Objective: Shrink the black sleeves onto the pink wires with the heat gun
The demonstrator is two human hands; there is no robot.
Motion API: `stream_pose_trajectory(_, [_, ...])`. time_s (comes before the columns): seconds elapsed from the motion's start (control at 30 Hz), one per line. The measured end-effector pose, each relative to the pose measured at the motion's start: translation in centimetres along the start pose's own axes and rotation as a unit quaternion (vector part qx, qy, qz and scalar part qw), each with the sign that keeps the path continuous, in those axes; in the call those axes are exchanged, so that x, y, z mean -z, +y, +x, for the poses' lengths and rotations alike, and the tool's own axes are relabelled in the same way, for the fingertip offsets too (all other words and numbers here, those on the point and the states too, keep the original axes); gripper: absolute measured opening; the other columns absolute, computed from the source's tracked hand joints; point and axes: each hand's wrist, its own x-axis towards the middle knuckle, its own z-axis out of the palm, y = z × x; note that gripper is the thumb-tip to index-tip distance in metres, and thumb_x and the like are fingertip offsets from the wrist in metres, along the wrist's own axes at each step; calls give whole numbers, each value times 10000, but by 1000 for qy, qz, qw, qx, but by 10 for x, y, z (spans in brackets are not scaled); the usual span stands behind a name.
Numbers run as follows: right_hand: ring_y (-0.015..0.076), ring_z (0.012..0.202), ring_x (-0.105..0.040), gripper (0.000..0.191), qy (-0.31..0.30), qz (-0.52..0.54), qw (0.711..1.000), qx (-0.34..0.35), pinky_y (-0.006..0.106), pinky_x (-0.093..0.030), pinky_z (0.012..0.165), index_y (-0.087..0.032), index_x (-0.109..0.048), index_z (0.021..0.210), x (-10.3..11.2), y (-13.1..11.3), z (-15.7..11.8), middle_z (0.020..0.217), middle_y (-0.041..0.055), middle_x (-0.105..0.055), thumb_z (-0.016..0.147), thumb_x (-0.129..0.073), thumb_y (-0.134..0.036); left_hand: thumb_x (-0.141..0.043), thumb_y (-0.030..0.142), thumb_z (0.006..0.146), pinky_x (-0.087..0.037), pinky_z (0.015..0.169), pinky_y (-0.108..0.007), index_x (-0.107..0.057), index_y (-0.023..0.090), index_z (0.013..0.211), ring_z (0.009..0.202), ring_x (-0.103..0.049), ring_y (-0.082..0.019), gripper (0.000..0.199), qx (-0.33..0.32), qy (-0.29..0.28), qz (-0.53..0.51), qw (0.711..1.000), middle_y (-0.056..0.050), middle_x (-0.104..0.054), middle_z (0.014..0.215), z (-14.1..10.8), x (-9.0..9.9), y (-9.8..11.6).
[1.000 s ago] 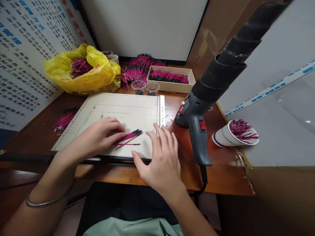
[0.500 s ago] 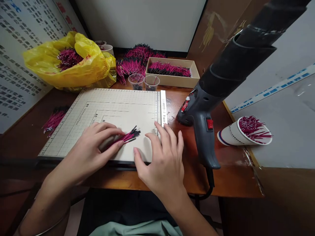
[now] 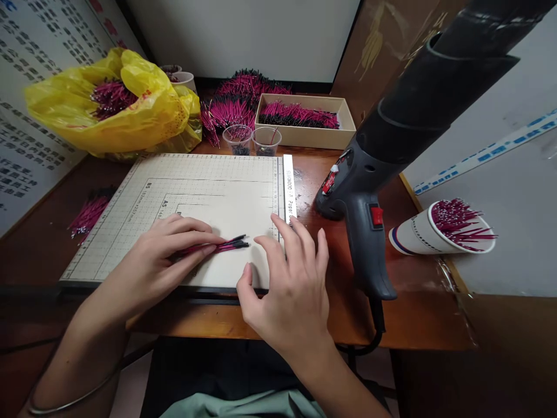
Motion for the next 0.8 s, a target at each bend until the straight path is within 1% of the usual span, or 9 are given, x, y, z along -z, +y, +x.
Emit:
stream_pose_trajectory(0.07, [365, 1299, -591, 227, -1, -1, 1000, 0, 654, -363, 1150, -190, -620, 1084, 0, 0, 0, 1338, 146, -670, 874, -574, -266, -512, 275, 1052, -413, 838, -355, -722, 290, 1093, 970, -599, -181, 214, 4, -3, -11, 1000, 24, -734, 1070, 0, 1, -1])
stream_pose_trajectory(0.1, [367, 1301, -590, 227, -1, -2, 1000, 0, 656, -362, 1150, -189, -622, 1083, 0, 0, -1, 1341, 147, -668, 875, -575, -266, -530, 286, 1044, -409, 852, -361, -719, 284, 1093, 979, -599, -185, 195, 9, -4, -11, 1000, 22, -734, 1070, 0, 1, -1])
stream_pose_trajectory(0.17, [371, 1298, -593, 220, 0, -9, 1000, 2, 662, -361, 1150, -185, -633, 1075, 0, 0, -1, 1343, 149, -668, 881, -579, -272, -619, 324, 997, -398, 889, -375, -713, 263, 1095, 992, -601, -197, 149, 17, -2, -2, 1000, 11, -729, 1066, -1, 0, 0])
stream_pose_trajectory(0.23, [373, 1290, -599, 210, 2, -18, 1000, 6, 667, -365, 1145, -185, -649, 1063, 0, -1, 0, 1341, 150, -670, 887, -585, -280, -682, 343, 954, -395, 907, -380, -713, 250, 1080, 993, -605, -204, 160, 22, 2, 7, 1000, 3, -718, 1049, 0, 0, 1])
stream_pose_trajectory(0.3, [373, 1281, -606, 191, 2, -23, 1000, 9, 672, -372, 1136, -194, -666, 1045, 0, -1, 0, 1336, 146, -673, 890, -594, -279, -651, 314, 972, -406, 896, -370, -719, 244, 1038, 970, -613, -196, 118, 28, 8, 4, 1000, 3, -714, 1014, 2, -1, 2])
stream_pose_trajectory(0.43, [382, 1271, -610, 148, -2, -22, 1000, 13, 683, -389, 1112, -203, -684, 1000, 1, -1, 1, 1324, 146, -678, 892, -610, -271, -581, 291, 1009, -428, 858, -357, -725, 230, 998, 924, -622, -191, 157, 47, 23, -2, 999, -8, -719, 963, 4, -2, 1])
stream_pose_trajectory(0.57, [378, 1266, -612, 157, -6, -28, 999, 16, 670, -400, 1109, -195, -676, 1010, 0, -1, 1, 1317, 156, -680, 895, -608, -277, -559, 285, 1015, -433, 846, -360, -724, 225, 1013, 935, -625, -198, 176, 67, 44, 10, 997, -23, -716, 980, 3, -3, 2])
stream_pose_trajectory(0.7, [367, 1266, -613, 162, -5, -29, 999, 14, 647, -406, 1115, -201, -664, 1022, 0, -1, 1, 1322, 147, -680, 902, -604, -292, -522, 269, 1028, -425, 870, -381, -725, 232, 1054, 955, -623, -205, 208, 88, 68, 44, 993, -27, -708, 1018, 1, -7, 2])
stream_pose_trajectory(0.8, [370, 1260, -617, 162, -4, -27, 1000, 12, 655, -403, 1112, -199, -665, 1020, 0, -1, 1, 1318, 146, -682, 906, -600, -294, -486, 273, 1037, -426, 885, -395, -717, 218, 1100, 977, -623, -219, 246, 94, 73, 59, 991, -43, -700, 1042, 1, -8, 2])
